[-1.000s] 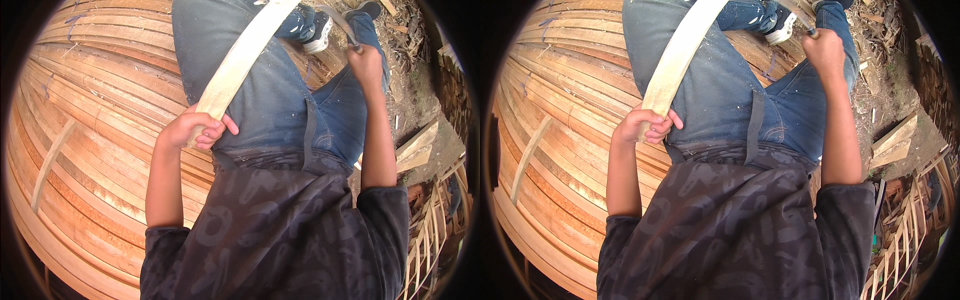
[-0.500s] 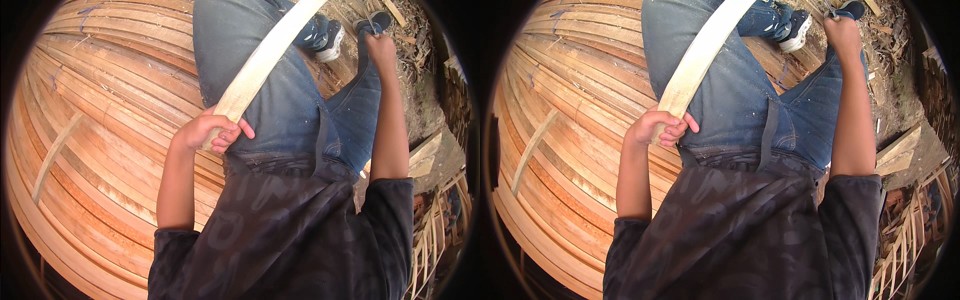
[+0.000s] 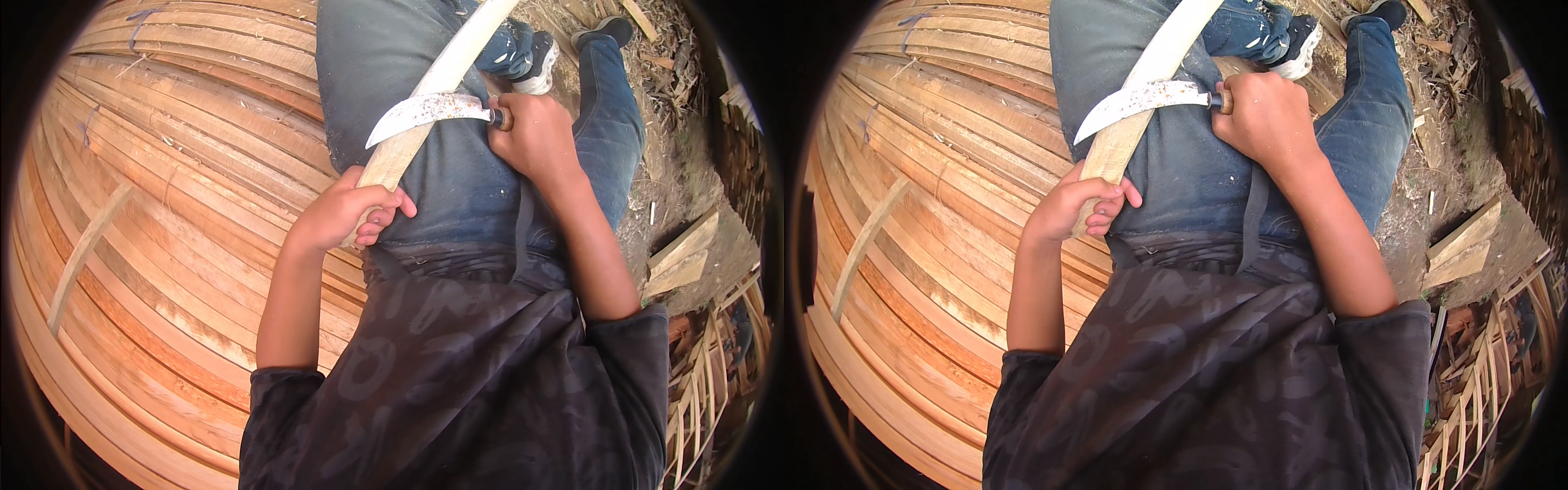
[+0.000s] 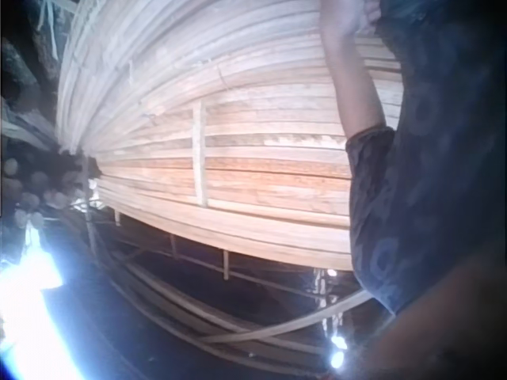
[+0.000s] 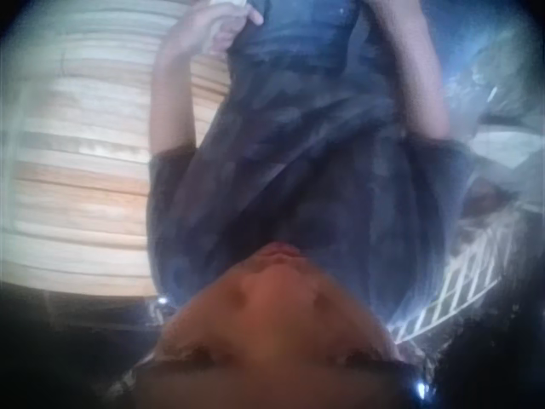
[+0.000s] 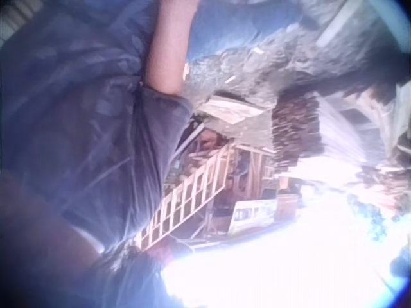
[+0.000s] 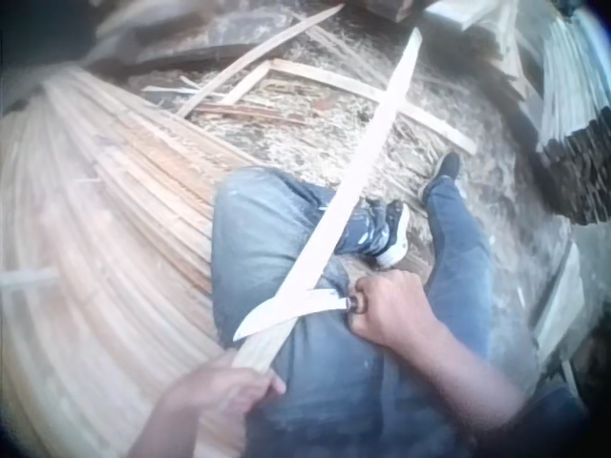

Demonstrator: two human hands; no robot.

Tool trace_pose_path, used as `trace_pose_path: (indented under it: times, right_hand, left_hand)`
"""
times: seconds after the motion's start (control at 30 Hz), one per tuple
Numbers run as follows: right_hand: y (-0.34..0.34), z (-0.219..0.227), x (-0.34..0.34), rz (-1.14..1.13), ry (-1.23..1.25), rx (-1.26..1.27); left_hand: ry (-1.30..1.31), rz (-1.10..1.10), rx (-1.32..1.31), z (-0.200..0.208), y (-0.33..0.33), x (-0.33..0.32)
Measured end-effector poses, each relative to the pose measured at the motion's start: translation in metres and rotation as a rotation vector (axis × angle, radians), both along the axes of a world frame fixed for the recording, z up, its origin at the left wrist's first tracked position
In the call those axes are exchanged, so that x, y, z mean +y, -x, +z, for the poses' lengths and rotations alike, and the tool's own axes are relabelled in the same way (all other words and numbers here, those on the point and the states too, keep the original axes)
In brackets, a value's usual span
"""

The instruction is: The person sits on the ground and uses a curved knife to shave thin strips of wood from a long, thin piece of wood held between their legs. The person repeatedly draws the knife along the wood to remove the outer layer.

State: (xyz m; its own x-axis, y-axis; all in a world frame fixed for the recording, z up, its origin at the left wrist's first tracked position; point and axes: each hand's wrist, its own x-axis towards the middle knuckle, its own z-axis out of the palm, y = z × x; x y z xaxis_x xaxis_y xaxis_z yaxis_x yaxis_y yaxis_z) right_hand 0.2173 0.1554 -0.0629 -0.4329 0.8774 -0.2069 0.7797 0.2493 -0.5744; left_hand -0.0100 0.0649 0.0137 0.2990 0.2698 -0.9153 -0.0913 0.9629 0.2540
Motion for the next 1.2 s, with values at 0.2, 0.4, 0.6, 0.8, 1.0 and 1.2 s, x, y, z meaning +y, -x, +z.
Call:
trace_pose_path:
  times: [0.2,0.4,0.6,0.8,1.0,1.2]
  right_hand:
    - [0.005,-0.009,0.009,0.020,0.007,-0.164]
    - [0.000,-0.010,0.041,-0.085,0.016,-0.312]
    - [-0.103,-0.052,0.127,-0.397,-0.011,-0.375]
    - [-0.049,0.007,0.056,-0.250,0.069,-0.143]
    - [0.003,0.005,-0.011,0.025,0.018,-0.060]
    - [0.006,-0.001,0.019,-0.035,0.088,-0.219]
  left_hand:
    - [-0.005,0.015,0.046,0.001,-0.006,-0.004]
    - [0.026,0.076,0.070,0.003,-0.007,-0.007]
    - [-0.042,0.000,0.149,0.008,-0.014,0.000]
    - [-0.014,0.026,0.156,0.001,-0.016,-0.011]
    - [-0.039,-0.010,0.238,0.008,-0.020,-0.007]
    - [-0.078,0.005,0.308,0.002,-0.027,-0.015]
